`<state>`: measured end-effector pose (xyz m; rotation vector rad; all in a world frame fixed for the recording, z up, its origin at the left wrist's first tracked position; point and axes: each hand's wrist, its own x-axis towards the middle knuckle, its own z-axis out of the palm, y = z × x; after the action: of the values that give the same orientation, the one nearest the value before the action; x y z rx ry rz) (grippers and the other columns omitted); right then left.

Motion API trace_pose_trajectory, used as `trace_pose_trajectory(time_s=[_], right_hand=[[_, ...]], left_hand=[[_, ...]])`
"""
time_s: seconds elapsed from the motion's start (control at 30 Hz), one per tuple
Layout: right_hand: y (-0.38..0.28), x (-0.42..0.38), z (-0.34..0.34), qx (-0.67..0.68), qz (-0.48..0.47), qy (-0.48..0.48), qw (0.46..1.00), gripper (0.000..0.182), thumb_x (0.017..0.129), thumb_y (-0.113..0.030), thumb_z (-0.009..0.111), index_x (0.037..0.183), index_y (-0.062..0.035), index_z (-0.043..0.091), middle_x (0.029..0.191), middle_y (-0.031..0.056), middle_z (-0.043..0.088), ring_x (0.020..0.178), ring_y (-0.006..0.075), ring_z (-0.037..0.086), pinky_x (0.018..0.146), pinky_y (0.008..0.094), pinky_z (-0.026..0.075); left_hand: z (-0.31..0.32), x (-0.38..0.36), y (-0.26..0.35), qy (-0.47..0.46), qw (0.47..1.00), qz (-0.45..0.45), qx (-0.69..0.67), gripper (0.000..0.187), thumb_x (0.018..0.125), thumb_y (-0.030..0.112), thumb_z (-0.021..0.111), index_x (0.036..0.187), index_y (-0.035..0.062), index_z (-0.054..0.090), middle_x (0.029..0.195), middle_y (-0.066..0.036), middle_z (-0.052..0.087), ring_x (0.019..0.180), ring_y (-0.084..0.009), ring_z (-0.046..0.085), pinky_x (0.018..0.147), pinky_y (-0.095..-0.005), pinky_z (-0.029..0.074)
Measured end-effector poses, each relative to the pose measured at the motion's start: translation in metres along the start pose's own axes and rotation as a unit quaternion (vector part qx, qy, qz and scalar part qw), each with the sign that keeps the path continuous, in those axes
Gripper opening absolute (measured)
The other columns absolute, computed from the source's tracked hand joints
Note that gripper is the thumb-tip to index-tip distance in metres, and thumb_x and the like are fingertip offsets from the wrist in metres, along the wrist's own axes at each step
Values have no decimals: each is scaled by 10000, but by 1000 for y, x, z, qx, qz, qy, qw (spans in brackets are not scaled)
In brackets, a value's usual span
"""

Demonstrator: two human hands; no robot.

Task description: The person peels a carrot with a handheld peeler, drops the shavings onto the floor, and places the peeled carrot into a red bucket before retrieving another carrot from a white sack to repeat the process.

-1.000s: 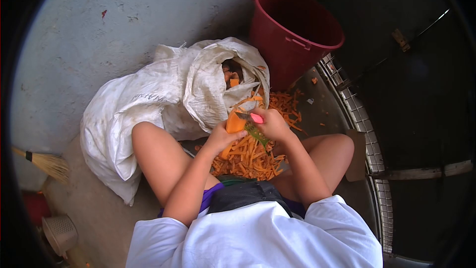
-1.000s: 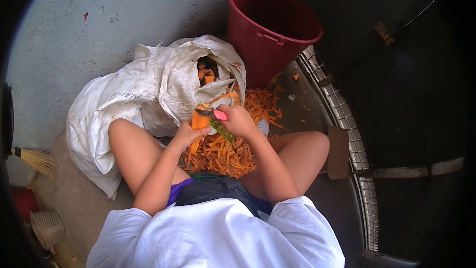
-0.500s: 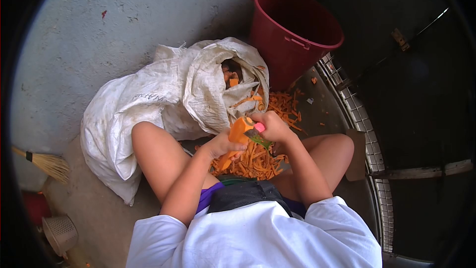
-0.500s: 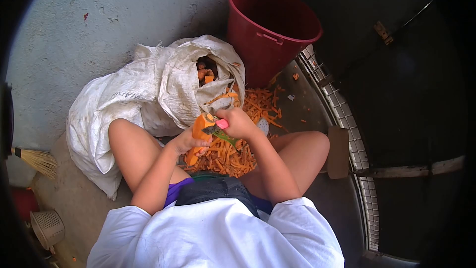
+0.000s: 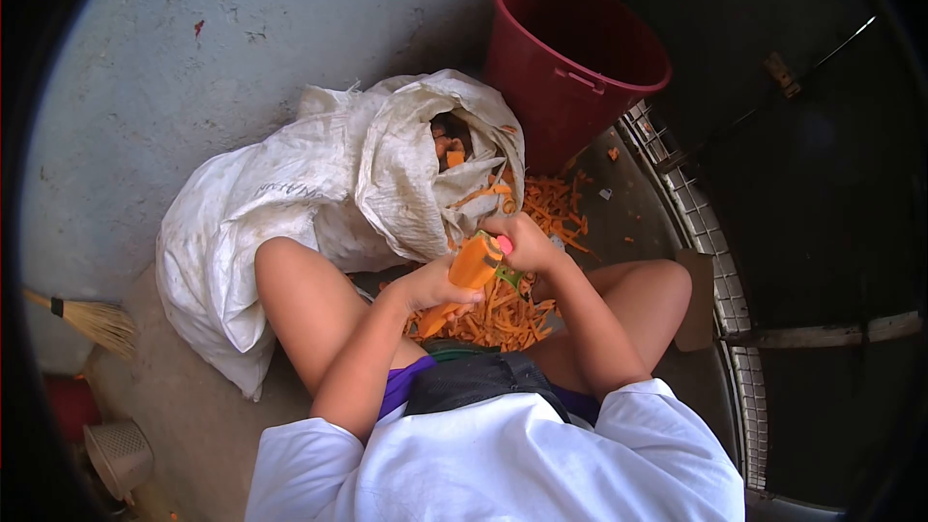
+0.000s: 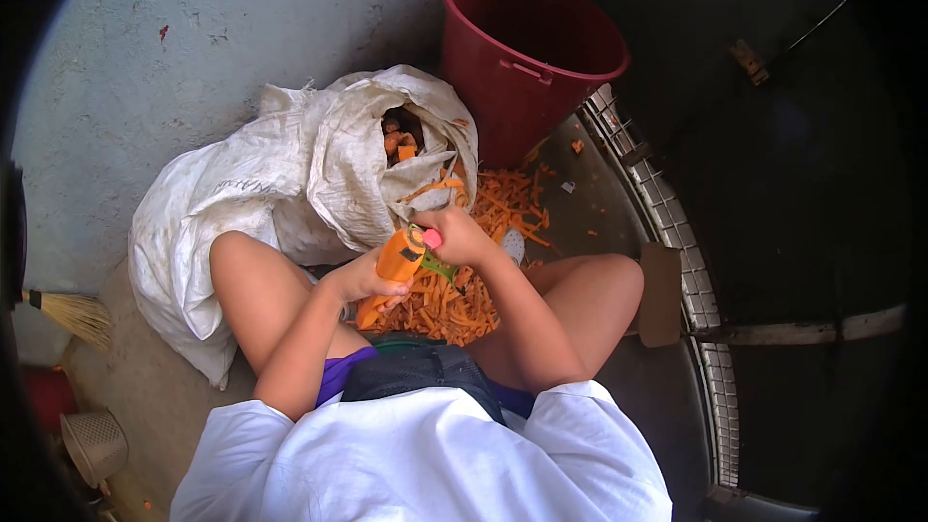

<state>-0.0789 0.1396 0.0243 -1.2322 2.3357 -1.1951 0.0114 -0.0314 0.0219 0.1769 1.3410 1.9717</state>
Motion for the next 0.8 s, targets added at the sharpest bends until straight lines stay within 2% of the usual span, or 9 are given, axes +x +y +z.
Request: trace_pose_trajectory(time_s=[0.23, 0.3, 0.37, 0.43, 0.5, 0.57, 0.63, 0.73, 0.8], right_hand=[[17, 0, 2, 8, 3, -16, 1000, 184, 628, -124, 563, 784, -27, 550, 650, 157, 533, 615, 312, 531, 568, 337, 417], [20, 4, 5, -30, 57, -36, 997, 165, 638, -129, 546, 771, -33, 556, 660, 172, 539, 636, 338, 528, 572, 365, 414], [29, 7, 16, -47, 93, -27, 994, 164, 655, -143, 539, 777, -37, 563, 668, 180, 545, 650, 353, 527, 579, 380, 413], [55, 6, 35, -47, 109, 9, 993, 180, 679, -169, 541, 801, -39, 569, 673, 182, 549, 656, 356, 528, 589, 380, 413], [71, -2, 40, -2, 215, 15, 976, 218, 708, -213, 543, 836, -39, 575, 714, 187, 563, 690, 347, 541, 616, 377, 415], [85, -17, 39, 14, 318, -36, 947, 247, 719, -248, 542, 843, -38, 579, 735, 192, 568, 709, 340, 548, 631, 377, 416], [111, -27, 42, -47, 331, -40, 942, 303, 718, -299, 530, 840, -26, 585, 770, 193, 577, 732, 326, 558, 646, 383, 420], [125, -33, 39, -106, 392, -67, 911, 323, 726, -318, 517, 839, -25, 594, 786, 182, 588, 745, 313, 565, 657, 384, 424], [130, -40, 41, -138, 433, -114, 883, 326, 734, -322, 511, 839, -25, 598, 794, 174, 594, 759, 304, 568, 667, 382, 427]], left_hand=[[4, 3, 11, 82, 986, -21, 142, 230, 629, 165, 652, 753, 26, 517, 541, -72, 525, 453, -151, 514, 434, -261, 420], [6, 6, 8, 45, 905, 38, 421, 257, 587, 215, 664, 736, 40, 547, 558, -103, 549, 489, -200, 543, 477, -295, 437], [33, 17, 1, -14, 737, 13, 676, 307, 523, 299, 661, 718, 77, 575, 616, -138, 568, 569, -286, 564, 560, -352, 451], [43, 24, -20, -24, 874, 94, 477, 294, 539, 317, 660, 702, 88, 572, 615, -123, 569, 577, -297, 562, 563, -367, 449], [31, 19, -6, 77, 797, 100, 591, 305, 551, 330, 661, 709, 87, 567, 630, -127, 573, 589, -299, 561, 564, -367, 449], [9, 11, 0, 150, 838, 130, 508, 313, 568, 276, 685, 756, 55, 565, 639, -128, 575, 593, -283, 568, 557, -333, 445], [-4, 6, 3, 192, 845, 149, 476, 286, 580, 188, 700, 784, 45, 561, 705, -115, 580, 667, -261, 570, 605, -308, 441], [-9, 10, 2, 215, 791, 285, 497, 279, 601, 106, 696, 828, 45, 546, 796, -102, 568, 775, -256, 547, 682, -311, 428], [-11, 14, -2, 234, 806, 290, 461, 272, 604, 67, 684, 836, 55, 543, 836, -81, 565, 828, -245, 531, 717, -317, 415]])
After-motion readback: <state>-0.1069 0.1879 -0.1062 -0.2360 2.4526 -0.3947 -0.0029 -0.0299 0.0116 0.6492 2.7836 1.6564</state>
